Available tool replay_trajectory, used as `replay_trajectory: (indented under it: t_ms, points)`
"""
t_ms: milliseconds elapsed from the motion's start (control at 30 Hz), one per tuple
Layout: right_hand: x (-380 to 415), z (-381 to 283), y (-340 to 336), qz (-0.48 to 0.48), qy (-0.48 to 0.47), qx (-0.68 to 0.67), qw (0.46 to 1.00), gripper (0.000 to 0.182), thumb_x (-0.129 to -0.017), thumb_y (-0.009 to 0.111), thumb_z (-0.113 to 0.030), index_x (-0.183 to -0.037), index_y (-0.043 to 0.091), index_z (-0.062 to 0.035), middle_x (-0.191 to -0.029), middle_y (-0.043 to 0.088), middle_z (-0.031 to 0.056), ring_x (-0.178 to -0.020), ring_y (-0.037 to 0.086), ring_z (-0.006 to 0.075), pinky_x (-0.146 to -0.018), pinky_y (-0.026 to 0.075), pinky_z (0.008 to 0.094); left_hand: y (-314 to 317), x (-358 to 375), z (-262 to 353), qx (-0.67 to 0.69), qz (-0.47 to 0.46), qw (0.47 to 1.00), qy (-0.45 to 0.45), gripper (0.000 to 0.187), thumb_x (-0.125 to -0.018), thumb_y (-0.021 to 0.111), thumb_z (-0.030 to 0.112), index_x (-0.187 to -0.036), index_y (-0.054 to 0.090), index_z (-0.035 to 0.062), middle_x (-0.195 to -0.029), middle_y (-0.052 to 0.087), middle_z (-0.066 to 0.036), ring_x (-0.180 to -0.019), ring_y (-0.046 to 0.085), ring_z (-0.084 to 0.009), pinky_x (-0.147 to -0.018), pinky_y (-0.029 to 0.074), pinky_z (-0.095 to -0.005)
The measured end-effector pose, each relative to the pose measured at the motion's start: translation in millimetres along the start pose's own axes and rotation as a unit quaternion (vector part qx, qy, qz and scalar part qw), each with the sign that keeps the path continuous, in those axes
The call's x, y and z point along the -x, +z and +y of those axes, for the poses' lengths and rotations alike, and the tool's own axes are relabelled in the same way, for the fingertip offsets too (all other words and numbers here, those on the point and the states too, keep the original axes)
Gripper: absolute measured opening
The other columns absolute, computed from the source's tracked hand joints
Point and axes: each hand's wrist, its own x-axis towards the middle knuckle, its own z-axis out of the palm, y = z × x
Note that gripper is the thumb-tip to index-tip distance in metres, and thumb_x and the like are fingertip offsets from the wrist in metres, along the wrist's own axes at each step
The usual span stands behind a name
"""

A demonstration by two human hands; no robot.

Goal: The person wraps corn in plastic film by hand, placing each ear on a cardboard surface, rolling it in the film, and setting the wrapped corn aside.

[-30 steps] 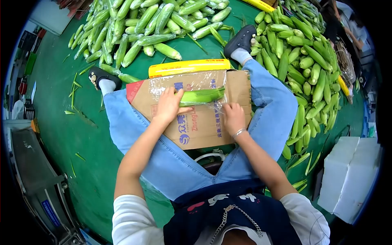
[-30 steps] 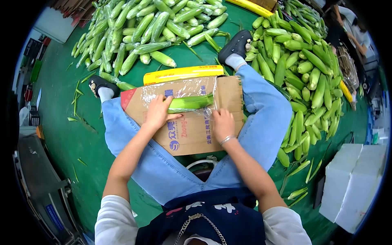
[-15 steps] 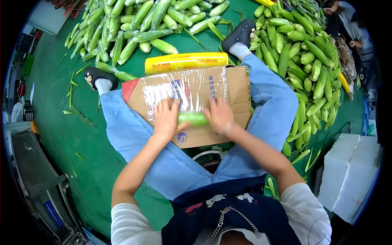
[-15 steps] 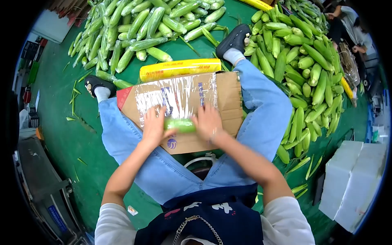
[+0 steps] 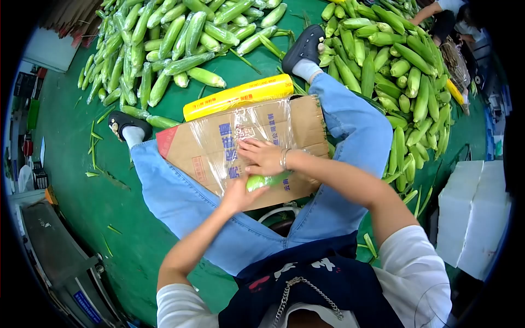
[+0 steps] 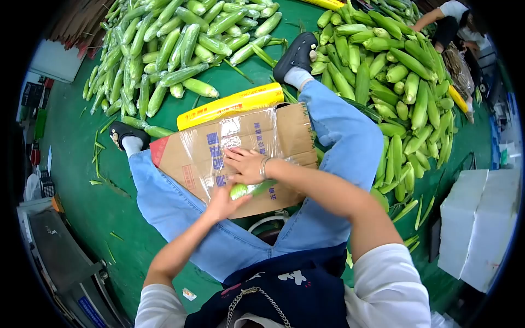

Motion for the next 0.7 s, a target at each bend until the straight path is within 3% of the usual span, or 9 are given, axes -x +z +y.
replay_trajectory:
  t_ms: [67, 100, 300, 433, 500, 533, 567, 633, 700]
  points:
    - [0, -6, 2, 0.009, 0.044, 0.008, 0.999, 0.073, -0.089, 0.047, -0.048, -0.145, 0.026, -0.0066, -0.156, 0.013, 0.0131, -0.143, 0.012, 0.0287, -0.110, 0.019, 0.0473, 13, 25, 1, 0.342, -0.163, 0.897, -0.226, 0.059, -0.084, 0.058, 0.059, -0.095, 0.060, 0.0009, -0.073, 0.061, -0.013, -0.058, 0.059, -0.0228, -0.052, 0.049, -0.0358]
    - [2, -6, 11, 0.012, 0.044, 0.003, 0.999, 0.073, -0.089, 0.047, -0.048, -0.145, 0.026, -0.0066, -0.156, 0.013, 0.0131, -0.143, 0.012, 0.0287, -0.110, 0.019, 0.0473, 15, 42, 9, 0.532, -0.258, 0.702, -0.398, 0.060, -0.086, 0.054, 0.061, -0.094, 0.061, 0.0028, -0.073, 0.062, -0.012, -0.056, 0.058, -0.0192, -0.048, 0.048, -0.0325]
    - [49, -24, 7, 0.179, -0.006, -0.143, 0.973, 0.055, -0.090, 0.053, -0.039, -0.133, 0.046, -0.0046, -0.140, 0.042, 0.0192, -0.131, 0.039, 0.0283, -0.106, 0.028, 0.0424, -26, 88, 38, 0.206, -0.526, 0.767, -0.305, 0.059, -0.086, 0.055, 0.059, -0.092, 0.064, 0.0012, -0.067, 0.061, -0.008, -0.055, 0.058, -0.0135, -0.047, 0.046, -0.0256]
    - [149, -65, 6, 0.216, 0.181, -0.356, 0.891, 0.025, -0.091, 0.057, -0.027, -0.092, 0.069, -0.0045, -0.087, 0.068, 0.0107, -0.079, 0.064, 0.0233, -0.074, 0.047, 0.0311, -60, 77, 91, 0.170, -0.246, 0.931, -0.211, 0.049, -0.078, 0.075, 0.039, -0.104, 0.066, -0.0009, -0.090, 0.066, -0.011, -0.080, 0.062, -0.0205, -0.072, 0.049, -0.0297]
    - [148, -67, 39, 0.446, 0.277, -0.532, 0.664, 0.024, -0.090, 0.057, -0.021, -0.080, 0.067, -0.0025, -0.073, 0.064, 0.0073, -0.062, 0.058, 0.0222, -0.065, 0.047, 0.0287, -69, 53, 129, 0.111, -0.179, 0.975, -0.072, 0.043, -0.076, 0.077, 0.030, -0.103, 0.066, -0.0013, -0.092, 0.065, -0.012, -0.082, 0.062, -0.0218, -0.073, 0.049, -0.0302]
    - [139, -64, 39, 0.501, 0.327, -0.675, 0.431, 0.020, -0.088, 0.056, -0.016, -0.075, 0.061, -0.0023, -0.071, 0.060, 0.0072, -0.062, 0.056, 0.0220, -0.069, 0.049, 0.0304, -73, 40, 145, 0.054, -0.092, 0.993, 0.056, 0.039, -0.074, 0.079, 0.020, -0.103, 0.065, -0.0017, -0.095, 0.065, -0.014, -0.084, 0.062, -0.0231, -0.073, 0.049, -0.0306]
    - [130, -58, 32, 0.510, 0.326, -0.671, 0.428, 0.020, -0.088, 0.056, -0.016, -0.075, 0.061, -0.0023, -0.071, 0.060, 0.0072, -0.062, 0.056, 0.0220, -0.069, 0.049, 0.0304, -75, 29, 157, 0.053, -0.097, 0.992, 0.065, 0.039, -0.074, 0.079, 0.020, -0.103, 0.065, -0.0017, -0.095, 0.065, -0.014, -0.084, 0.062, -0.0231, -0.073, 0.049, -0.0306]
    - [112, -37, 10, 0.494, 0.269, -0.815, 0.142, 0.013, -0.082, 0.058, -0.013, -0.074, 0.058, -0.0024, -0.070, 0.059, 0.0100, -0.065, 0.058, 0.0228, -0.064, 0.051, 0.0345, -74, 9, 175, 0.081, 0.103, 0.963, 0.235, 0.025, -0.077, 0.070, 0.011, -0.098, 0.064, -0.0021, -0.096, 0.063, -0.015, -0.088, 0.061, -0.0221, -0.082, 0.049, -0.0318]
    - [91, -36, -24, 0.400, 0.246, -0.877, 0.104, 0.013, -0.081, 0.059, -0.016, -0.077, 0.057, -0.0042, -0.073, 0.060, 0.0102, -0.068, 0.059, 0.0221, -0.068, 0.051, 0.0384, -54, -15, 179, 0.216, 0.208, 0.924, 0.236, 0.018, -0.076, 0.066, 0.006, -0.092, 0.065, -0.0028, -0.099, 0.060, -0.017, -0.092, 0.059, -0.0247, -0.084, 0.048, -0.0353]
